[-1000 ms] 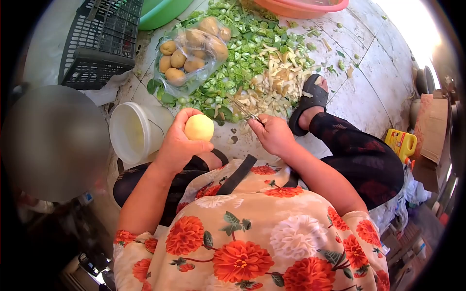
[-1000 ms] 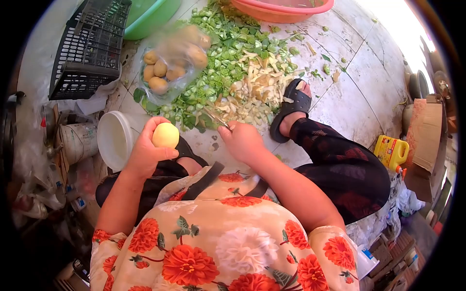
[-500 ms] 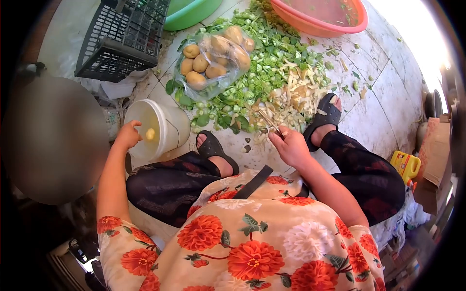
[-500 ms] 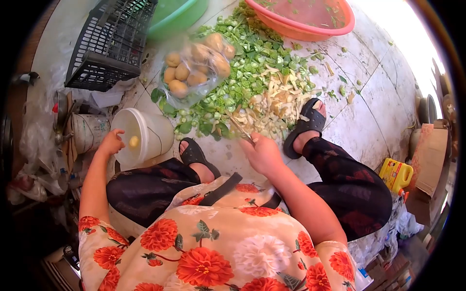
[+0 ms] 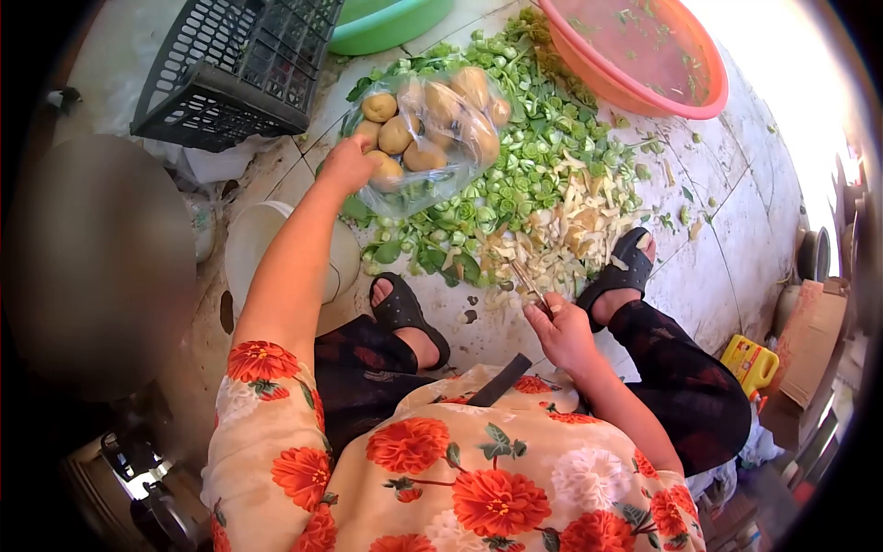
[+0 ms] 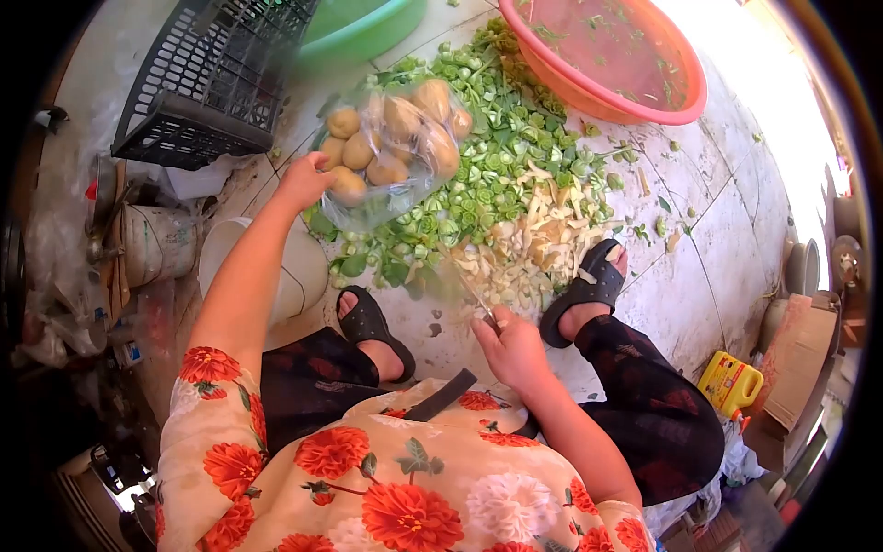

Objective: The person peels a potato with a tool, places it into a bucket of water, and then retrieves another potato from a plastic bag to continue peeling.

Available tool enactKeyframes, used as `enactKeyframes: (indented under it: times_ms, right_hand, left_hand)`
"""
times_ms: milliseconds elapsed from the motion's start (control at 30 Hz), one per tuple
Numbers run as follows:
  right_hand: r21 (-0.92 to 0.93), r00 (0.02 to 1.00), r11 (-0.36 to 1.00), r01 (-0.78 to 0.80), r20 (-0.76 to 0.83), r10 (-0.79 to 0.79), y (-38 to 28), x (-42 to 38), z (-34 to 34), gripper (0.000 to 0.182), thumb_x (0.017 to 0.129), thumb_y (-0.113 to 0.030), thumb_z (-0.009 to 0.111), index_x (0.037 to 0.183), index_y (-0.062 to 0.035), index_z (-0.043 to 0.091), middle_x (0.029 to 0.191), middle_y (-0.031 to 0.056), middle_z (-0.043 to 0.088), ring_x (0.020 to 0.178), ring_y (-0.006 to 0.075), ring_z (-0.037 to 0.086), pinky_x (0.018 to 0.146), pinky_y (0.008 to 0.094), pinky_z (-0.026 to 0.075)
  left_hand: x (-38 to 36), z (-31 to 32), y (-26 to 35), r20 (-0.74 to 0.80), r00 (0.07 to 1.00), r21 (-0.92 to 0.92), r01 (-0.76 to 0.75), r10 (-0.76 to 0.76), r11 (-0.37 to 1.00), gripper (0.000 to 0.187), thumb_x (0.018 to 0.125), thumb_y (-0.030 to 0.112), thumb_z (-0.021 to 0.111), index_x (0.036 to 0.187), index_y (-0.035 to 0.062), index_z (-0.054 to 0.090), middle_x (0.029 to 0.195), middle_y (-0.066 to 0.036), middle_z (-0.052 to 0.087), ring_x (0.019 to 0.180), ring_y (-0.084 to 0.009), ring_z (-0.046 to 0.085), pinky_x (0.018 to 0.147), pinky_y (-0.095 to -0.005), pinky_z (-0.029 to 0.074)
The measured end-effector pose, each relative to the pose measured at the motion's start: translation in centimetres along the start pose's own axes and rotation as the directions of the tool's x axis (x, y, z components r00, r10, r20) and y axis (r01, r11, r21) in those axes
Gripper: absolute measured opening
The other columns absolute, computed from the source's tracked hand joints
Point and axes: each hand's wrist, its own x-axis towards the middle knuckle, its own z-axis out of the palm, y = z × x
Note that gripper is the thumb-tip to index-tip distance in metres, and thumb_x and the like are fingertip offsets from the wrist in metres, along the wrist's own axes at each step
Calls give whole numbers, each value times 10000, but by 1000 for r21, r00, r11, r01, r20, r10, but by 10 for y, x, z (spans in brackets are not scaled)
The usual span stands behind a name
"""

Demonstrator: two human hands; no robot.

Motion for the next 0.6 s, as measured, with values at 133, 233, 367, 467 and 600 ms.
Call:
enactKeyframes:
  times_ms: [133, 233, 367, 467, 600]
  right_hand:
    - [-14, 997, 998, -61, 38, 61, -4, 13, -5, 245, 913, -248, 627, 926, -5, 591, 733, 208, 633, 700, 356, 639, 655, 392, 497]
    - [65, 996, 994, -89, 27, 88, 5, 25, -2, 251, 938, -202, 634, 817, -1, 547, 628, 61, 525, 599, 146, 463, 579, 317, 427]
    - [132, 984, 975, -176, 52, 171, 15, 43, -3, 242, 950, -172, 620, 780, -30, 523, 623, -16, 499, 558, 66, 446, 507, 254, 374]
    - [170, 984, 969, -180, 42, 175, 24, 50, -2, 226, 954, -161, 613, 781, -44, 525, 617, -31, 495, 532, 47, 439, 483, 232, 361]
    - [164, 974, 962, -220, 80, 210, 18, 55, -5, 224, 955, -163, 612, 783, -49, 524, 605, -38, 483, 516, 45, 432, 467, 231, 354]
  left_hand:
    - [37, 50, -17, -75, 944, -174, 305, -322, 936, 774, 748, 335, 754, 1339, -62, 449, 1223, -219, 613, 1148, -296, 591, 980, -355, 458]
    - [53, 82, -37, -17, 830, -271, 532, -557, 802, 835, 698, 397, 788, 1282, -94, 450, 1284, -267, 557, 1170, -359, 570, 989, -383, 458]
    - [56, 109, -40, -31, 843, -207, 520, -537, 829, 967, 645, 426, 830, 1323, -98, 383, 1321, -263, 527, 1170, -354, 570, 991, -380, 461]
    - [66, 141, -63, -57, 806, -450, 506, -590, 735, 989, 605, 378, 864, 1325, -92, 376, 1314, -258, 528, 1144, -335, 587, 967, -368, 478]
    - [44, 127, -47, 52, 727, -841, 402, -685, 362, 850, 624, 233, 844, 1293, -38, 396, 1205, -185, 562, 1035, -290, 616, 855, -389, 532]
